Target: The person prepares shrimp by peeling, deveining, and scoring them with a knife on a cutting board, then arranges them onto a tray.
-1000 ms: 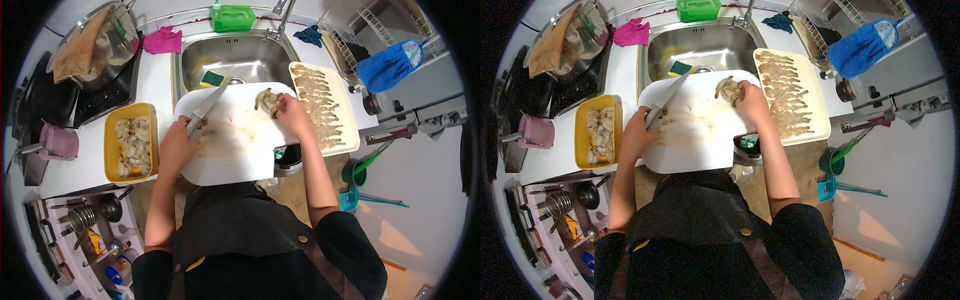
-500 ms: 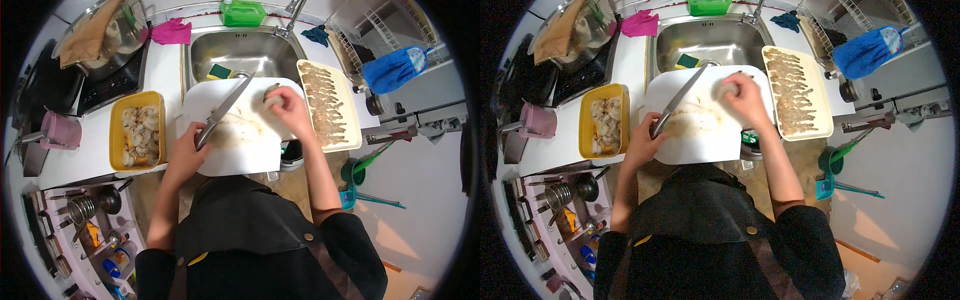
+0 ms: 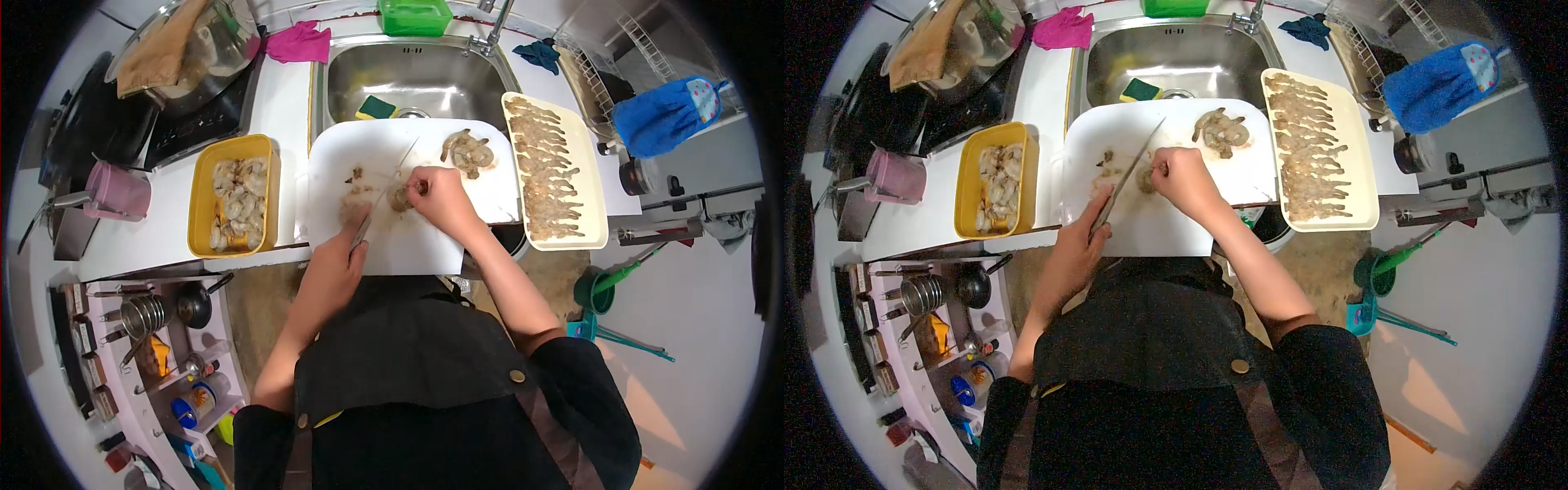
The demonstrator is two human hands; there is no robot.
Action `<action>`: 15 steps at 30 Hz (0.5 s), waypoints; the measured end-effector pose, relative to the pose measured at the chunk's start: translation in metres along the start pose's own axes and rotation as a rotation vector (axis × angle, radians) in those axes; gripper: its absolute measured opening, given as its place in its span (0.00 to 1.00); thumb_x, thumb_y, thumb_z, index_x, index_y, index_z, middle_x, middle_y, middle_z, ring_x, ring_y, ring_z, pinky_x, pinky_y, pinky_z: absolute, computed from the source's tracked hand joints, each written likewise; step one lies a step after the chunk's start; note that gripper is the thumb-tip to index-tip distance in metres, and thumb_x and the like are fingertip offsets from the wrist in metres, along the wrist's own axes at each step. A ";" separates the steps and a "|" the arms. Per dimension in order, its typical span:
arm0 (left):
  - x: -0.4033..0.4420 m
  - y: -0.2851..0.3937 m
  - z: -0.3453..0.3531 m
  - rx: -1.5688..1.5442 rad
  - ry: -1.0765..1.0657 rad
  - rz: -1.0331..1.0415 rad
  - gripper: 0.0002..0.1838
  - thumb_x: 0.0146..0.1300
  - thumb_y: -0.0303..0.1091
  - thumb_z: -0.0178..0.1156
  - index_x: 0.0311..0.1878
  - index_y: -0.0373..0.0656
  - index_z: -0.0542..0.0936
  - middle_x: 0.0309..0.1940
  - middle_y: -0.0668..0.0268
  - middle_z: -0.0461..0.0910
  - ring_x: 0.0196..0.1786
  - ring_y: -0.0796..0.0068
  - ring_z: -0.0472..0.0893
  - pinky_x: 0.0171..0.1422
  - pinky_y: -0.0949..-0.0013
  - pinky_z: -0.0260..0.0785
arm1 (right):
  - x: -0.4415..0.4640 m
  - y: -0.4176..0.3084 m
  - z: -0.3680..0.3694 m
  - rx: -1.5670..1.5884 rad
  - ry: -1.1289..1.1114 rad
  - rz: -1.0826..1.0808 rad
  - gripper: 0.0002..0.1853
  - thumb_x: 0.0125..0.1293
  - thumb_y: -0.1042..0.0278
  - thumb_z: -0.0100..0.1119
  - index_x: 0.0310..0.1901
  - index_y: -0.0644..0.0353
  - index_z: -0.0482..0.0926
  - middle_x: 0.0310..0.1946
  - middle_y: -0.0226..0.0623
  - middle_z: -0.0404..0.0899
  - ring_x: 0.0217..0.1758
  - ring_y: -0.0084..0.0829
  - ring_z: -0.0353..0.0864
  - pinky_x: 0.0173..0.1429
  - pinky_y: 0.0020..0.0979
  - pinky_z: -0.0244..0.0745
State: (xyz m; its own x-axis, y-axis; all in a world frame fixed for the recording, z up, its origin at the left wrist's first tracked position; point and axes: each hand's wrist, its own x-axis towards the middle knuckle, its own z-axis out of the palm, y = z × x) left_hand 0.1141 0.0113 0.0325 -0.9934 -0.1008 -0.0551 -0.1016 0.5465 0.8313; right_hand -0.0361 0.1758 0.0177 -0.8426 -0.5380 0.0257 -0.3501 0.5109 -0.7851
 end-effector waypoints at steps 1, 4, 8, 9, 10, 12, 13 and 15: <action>-0.002 0.000 0.001 0.005 0.017 0.018 0.26 0.66 0.28 0.51 0.69 0.44 0.65 0.38 0.39 0.79 0.47 0.36 0.77 0.52 0.50 0.68 | 0.000 0.002 0.000 -0.052 -0.010 0.011 0.02 0.51 0.79 0.59 0.28 0.66 0.80 0.28 0.50 0.78 0.31 0.49 0.80 0.40 0.41 0.77; -0.004 -0.001 0.003 0.000 0.050 0.006 0.27 0.66 0.28 0.51 0.69 0.45 0.65 0.38 0.39 0.78 0.46 0.36 0.77 0.52 0.52 0.69 | -0.004 0.008 -0.006 -0.301 0.011 -0.029 0.06 0.48 0.79 0.59 0.31 0.63 0.81 0.34 0.47 0.78 0.39 0.44 0.79 0.45 0.37 0.76; -0.004 0.001 -0.005 -0.071 0.036 -0.177 0.26 0.66 0.28 0.51 0.69 0.45 0.65 0.40 0.40 0.79 0.48 0.39 0.78 0.54 0.55 0.69 | 0.002 0.015 0.004 -0.500 0.021 -0.527 0.12 0.49 0.78 0.58 0.38 0.60 0.80 0.38 0.40 0.77 0.49 0.41 0.76 0.52 0.36 0.73; -0.004 0.002 -0.007 -0.086 0.031 -0.216 0.26 0.66 0.28 0.51 0.69 0.45 0.65 0.41 0.41 0.79 0.48 0.40 0.79 0.54 0.56 0.69 | 0.008 0.011 0.006 -0.536 -0.110 -0.559 0.14 0.49 0.78 0.59 0.40 0.60 0.80 0.37 0.38 0.77 0.51 0.41 0.75 0.54 0.37 0.72; -0.005 0.002 -0.006 -0.082 0.056 -0.180 0.26 0.66 0.28 0.51 0.69 0.44 0.65 0.41 0.42 0.80 0.47 0.41 0.79 0.54 0.57 0.69 | 0.014 0.008 0.007 -0.572 -0.238 -0.590 0.15 0.49 0.77 0.59 0.42 0.60 0.79 0.37 0.37 0.76 0.53 0.41 0.74 0.55 0.38 0.71; -0.004 0.001 -0.007 -0.067 0.113 -0.104 0.26 0.66 0.28 0.51 0.69 0.44 0.66 0.41 0.43 0.80 0.45 0.43 0.80 0.54 0.58 0.70 | 0.030 0.012 0.014 -0.606 -0.309 -0.607 0.14 0.49 0.77 0.58 0.41 0.61 0.79 0.37 0.37 0.76 0.50 0.41 0.75 0.52 0.40 0.72; -0.005 0.000 -0.008 -0.048 0.125 -0.102 0.26 0.67 0.29 0.51 0.69 0.46 0.65 0.38 0.49 0.80 0.40 0.54 0.78 0.50 0.62 0.70 | 0.036 0.013 0.017 -0.622 -0.345 -0.618 0.13 0.50 0.77 0.58 0.40 0.61 0.79 0.36 0.38 0.76 0.48 0.42 0.76 0.51 0.41 0.72; -0.006 -0.002 -0.012 -0.032 0.150 -0.114 0.27 0.68 0.29 0.51 0.71 0.50 0.65 0.33 0.57 0.79 0.33 0.70 0.75 0.43 0.67 0.70 | 0.045 0.012 0.011 -0.503 -0.321 -0.496 0.12 0.49 0.77 0.59 0.39 0.63 0.78 0.34 0.39 0.76 0.42 0.39 0.78 0.46 0.39 0.74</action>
State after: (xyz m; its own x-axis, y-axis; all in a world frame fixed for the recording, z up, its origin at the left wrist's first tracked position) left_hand 0.1209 0.0008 0.0373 -0.9562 -0.2845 -0.0688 -0.2087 0.4979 0.8417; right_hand -0.0736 0.1499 0.0025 -0.4058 -0.9120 0.0599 -0.8638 0.3613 -0.3511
